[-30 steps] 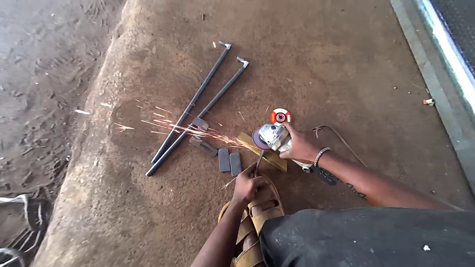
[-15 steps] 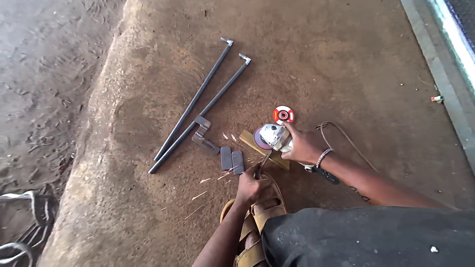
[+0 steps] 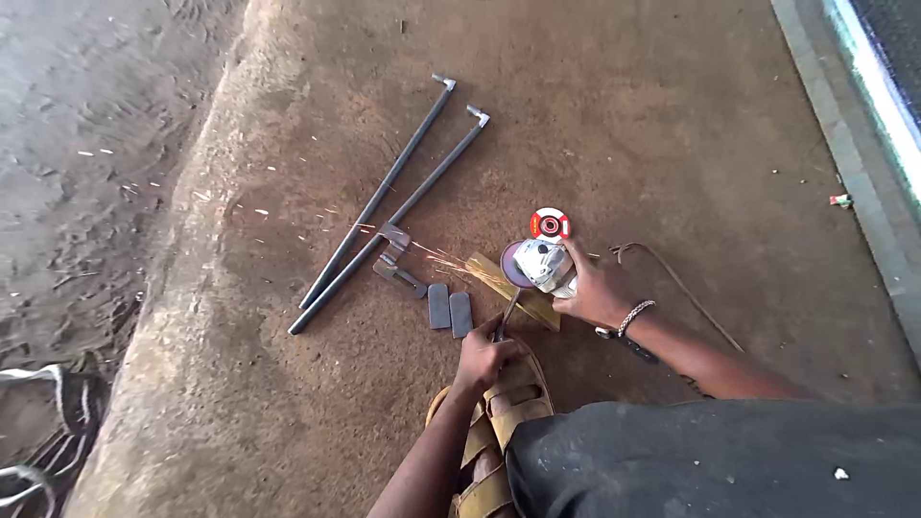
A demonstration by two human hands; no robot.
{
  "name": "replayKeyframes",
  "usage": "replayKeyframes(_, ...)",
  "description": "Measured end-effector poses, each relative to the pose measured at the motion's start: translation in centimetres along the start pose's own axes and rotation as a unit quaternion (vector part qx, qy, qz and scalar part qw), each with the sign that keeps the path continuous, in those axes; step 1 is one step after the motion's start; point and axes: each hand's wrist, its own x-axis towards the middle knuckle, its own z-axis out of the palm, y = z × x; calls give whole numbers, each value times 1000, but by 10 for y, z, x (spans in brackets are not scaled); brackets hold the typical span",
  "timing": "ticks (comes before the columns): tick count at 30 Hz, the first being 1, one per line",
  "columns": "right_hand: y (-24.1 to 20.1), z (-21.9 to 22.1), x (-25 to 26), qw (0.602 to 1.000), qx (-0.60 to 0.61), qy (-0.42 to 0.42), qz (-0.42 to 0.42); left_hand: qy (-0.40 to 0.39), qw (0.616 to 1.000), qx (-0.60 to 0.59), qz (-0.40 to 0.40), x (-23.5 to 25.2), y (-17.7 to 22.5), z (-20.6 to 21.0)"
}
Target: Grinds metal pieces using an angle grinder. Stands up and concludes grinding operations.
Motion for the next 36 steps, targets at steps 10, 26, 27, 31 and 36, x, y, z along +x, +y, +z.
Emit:
replayKeyframes(10,3,0,-2,999,-19,14,-26,-9,1000,-28,-4,0,1,-1)
replayKeyframes(26,0,-4,-3,999,-22,8,-30,-20,999,-40,-9,-3,5,-3)
replayKeyframes(27,0,-4,-3,999,-27,11,-36,-17,999,-34,-8,-2,5,-3)
replayKeyframes(31,-4,-1,-7,998,-24,13,-60,-22,999,-20,-13,-4,5,-4)
replayKeyframes(36,2,-5,2,999,-22,7,-33,-18,999,-24,-13,-4,5,-4)
